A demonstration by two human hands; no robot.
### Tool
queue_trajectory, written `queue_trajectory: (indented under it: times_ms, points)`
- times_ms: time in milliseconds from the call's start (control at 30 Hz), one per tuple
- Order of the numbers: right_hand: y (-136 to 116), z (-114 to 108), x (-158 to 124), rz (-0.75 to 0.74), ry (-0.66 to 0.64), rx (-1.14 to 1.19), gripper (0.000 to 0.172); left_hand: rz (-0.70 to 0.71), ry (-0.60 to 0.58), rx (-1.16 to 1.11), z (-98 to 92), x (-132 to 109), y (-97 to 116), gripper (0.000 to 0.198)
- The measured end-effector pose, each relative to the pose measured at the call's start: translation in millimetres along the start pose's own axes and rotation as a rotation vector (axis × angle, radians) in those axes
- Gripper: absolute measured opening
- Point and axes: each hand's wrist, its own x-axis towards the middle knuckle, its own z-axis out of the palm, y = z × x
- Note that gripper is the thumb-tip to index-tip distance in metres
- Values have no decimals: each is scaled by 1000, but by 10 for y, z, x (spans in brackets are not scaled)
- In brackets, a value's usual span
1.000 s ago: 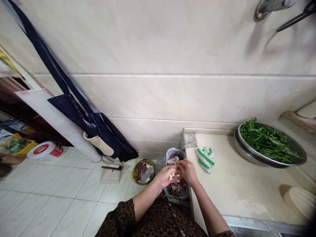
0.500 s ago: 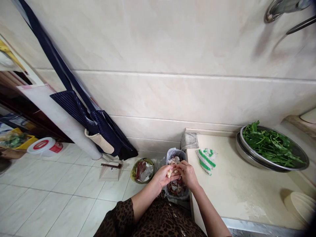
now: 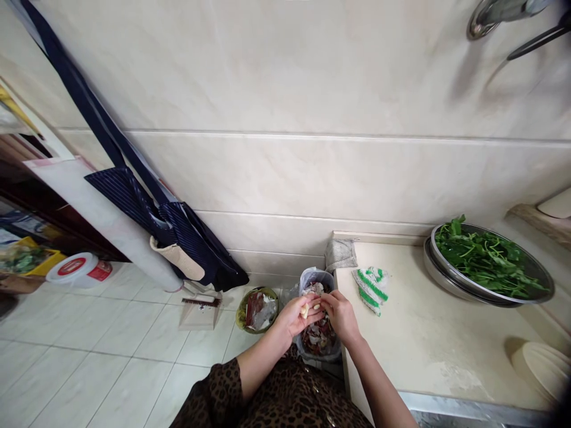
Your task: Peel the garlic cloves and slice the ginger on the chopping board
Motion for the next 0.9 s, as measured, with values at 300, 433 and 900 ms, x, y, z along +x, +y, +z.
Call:
queue_trajectory:
  times_ms: [300, 433, 900]
  points:
    - [77, 53, 1, 110, 58, -214, 25, 9, 61, 39, 58, -88, 92, 16]
    - [-2, 7, 16, 0, -53, -182, 24, 8, 51, 41, 71, -72, 47, 13]
    - [-29, 32, 43, 193, -106, -277, 24, 8, 45, 52, 53, -79, 49, 18]
